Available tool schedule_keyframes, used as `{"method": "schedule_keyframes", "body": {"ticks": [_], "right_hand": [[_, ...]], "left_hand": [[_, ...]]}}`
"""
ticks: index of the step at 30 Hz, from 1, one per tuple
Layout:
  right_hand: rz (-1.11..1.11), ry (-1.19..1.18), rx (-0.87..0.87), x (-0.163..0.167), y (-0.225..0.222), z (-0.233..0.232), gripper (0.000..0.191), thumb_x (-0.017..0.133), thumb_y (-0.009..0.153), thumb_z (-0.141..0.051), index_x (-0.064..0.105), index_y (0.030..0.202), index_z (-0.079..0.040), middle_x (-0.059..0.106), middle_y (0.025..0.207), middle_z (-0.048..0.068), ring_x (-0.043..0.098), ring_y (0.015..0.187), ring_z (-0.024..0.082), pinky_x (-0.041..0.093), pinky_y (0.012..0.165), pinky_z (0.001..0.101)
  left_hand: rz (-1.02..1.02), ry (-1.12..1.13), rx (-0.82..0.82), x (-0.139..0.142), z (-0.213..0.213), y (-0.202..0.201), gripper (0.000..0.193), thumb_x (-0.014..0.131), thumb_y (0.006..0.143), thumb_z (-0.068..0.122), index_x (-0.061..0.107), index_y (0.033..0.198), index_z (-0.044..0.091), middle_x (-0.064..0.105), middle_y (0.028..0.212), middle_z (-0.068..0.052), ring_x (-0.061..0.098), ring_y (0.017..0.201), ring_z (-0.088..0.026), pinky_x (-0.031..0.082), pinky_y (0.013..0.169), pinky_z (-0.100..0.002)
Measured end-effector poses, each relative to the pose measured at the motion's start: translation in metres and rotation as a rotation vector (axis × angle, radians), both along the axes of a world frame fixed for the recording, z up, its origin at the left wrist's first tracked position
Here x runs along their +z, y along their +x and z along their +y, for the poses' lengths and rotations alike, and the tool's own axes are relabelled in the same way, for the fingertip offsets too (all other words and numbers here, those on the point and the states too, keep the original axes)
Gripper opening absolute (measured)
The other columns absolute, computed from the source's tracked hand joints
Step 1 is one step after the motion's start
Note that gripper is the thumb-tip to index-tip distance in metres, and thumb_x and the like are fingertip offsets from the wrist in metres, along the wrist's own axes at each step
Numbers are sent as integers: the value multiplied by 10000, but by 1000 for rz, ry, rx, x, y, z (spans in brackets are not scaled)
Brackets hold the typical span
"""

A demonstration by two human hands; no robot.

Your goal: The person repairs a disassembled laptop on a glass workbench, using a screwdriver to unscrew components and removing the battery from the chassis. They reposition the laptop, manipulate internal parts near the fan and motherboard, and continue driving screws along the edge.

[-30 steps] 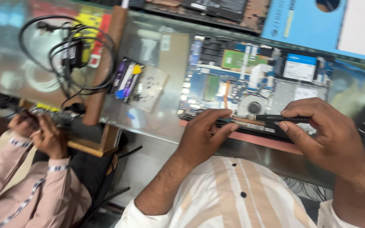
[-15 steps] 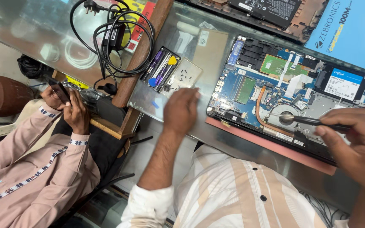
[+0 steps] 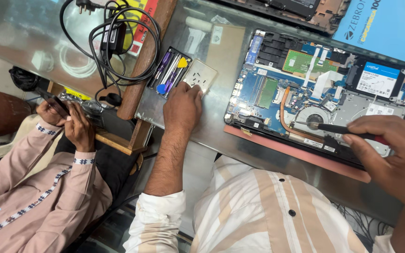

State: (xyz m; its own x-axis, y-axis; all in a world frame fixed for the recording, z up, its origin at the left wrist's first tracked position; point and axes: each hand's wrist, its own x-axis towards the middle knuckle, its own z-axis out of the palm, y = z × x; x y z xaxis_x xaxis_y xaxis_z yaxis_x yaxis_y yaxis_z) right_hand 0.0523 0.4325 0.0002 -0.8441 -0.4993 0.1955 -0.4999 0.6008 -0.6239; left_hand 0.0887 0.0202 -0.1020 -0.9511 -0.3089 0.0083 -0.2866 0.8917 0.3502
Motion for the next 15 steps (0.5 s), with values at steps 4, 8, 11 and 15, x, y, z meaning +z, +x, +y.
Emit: {"method": "schedule_keyframes", "body": {"ticks": [4,8,11,15], "right_hand": [[9,80,55,30,-4,-53,192,770,937,-72,707,1107,-9,743,1095,111,739,940,211,598,799,298],[-83,263,149,40,-22,-104,215,740,917,-207,726,1076,-63,750,1010,79,731,812,246,590,666,347],[-124,352,233,37,-33,-141,222,680,940,-270,717,1060,-87,737,962,87,718,806,307,577,678,414],[-94,422,380,31,-46,-182,254,617,977,-305,702,1074,-85,731,968,105,716,837,329,579,699,442]], "left_hand": [[199,217,-29,-4,8,13,195,672,975,181,754,1146,137,670,1096,-59,650,1040,-286,562,871,-435],[227,656,-22,-5,40,30,259,706,946,127,693,1204,107,661,1227,-72,674,995,-246,590,876,-368],[340,685,-72,-5,59,38,382,741,899,63,623,1261,99,612,1319,-106,626,1103,-253,583,913,-366],[206,907,65,-8,60,39,549,737,854,63,509,1354,95,520,1373,-110,582,1123,-196,628,807,-299]]}}
